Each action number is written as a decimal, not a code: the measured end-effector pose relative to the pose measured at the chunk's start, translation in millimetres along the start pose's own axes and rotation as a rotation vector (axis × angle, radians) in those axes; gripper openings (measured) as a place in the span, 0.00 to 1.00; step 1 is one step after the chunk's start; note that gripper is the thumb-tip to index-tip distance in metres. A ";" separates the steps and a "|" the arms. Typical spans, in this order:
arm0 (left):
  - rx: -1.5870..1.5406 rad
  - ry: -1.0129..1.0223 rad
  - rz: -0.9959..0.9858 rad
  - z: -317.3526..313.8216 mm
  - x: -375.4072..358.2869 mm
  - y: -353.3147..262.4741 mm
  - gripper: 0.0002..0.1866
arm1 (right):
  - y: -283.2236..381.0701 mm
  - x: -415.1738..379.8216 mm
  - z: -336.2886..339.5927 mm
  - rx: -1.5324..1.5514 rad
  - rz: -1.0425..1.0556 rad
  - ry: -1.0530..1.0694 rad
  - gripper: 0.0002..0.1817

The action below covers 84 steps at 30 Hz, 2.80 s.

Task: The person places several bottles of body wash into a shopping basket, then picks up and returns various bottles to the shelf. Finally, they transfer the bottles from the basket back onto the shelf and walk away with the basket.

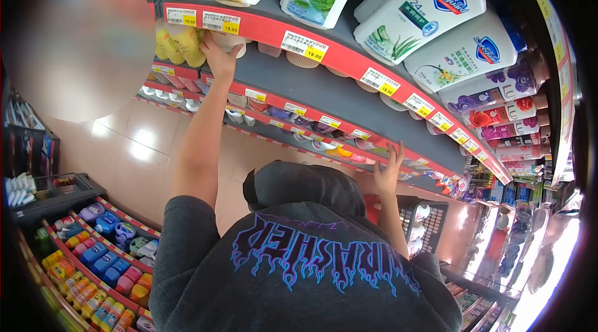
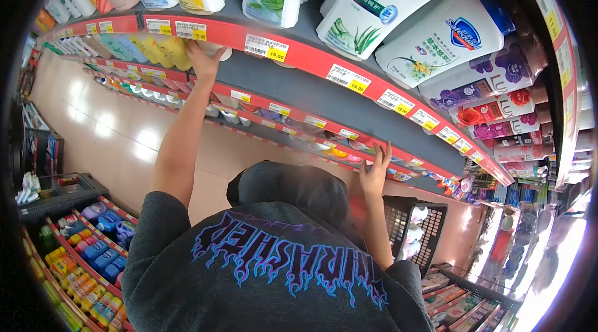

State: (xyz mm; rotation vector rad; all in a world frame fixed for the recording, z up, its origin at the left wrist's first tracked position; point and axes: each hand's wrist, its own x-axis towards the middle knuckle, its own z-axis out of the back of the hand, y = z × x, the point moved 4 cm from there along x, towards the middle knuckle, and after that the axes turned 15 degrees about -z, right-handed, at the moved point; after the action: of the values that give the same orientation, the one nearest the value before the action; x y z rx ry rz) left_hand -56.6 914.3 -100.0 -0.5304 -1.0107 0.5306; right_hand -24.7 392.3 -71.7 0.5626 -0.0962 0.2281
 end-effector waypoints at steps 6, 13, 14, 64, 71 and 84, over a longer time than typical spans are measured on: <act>0.112 0.106 -0.110 -45.9 6.6 40.9 0.51 | -18.0 -15.2 15.1 -0.105 -0.031 -0.057 0.31; 0.798 0.275 -0.507 -64.6 9.9 63.3 0.34 | -51.6 -41.1 23.0 -0.099 -0.163 -0.073 0.29; 0.674 0.209 -0.523 -60.6 11.0 64.0 0.34 | -61.3 -45.6 22.3 -0.066 -0.197 -0.063 0.29; -0.161 1.278 -0.274 -73.7 -462.3 -445.6 0.34 | -531.7 -260.8 126.1 0.667 -0.901 -0.058 0.15; -0.183 1.329 -0.237 -61.1 -447.5 -432.3 0.33 | -521.2 -265.9 139.3 0.663 -0.943 -0.251 0.25; -0.232 1.507 -0.474 -98.1 -456.4 -479.2 0.32 | -574.7 -441.4 153.5 0.102 -2.048 -0.385 0.53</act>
State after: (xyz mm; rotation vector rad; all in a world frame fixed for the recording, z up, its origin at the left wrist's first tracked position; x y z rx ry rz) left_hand -85.9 246.6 -130.3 -0.6686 0.2846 -0.4445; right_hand -319.3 -245.3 -306.9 0.5614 0.1503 -1.8752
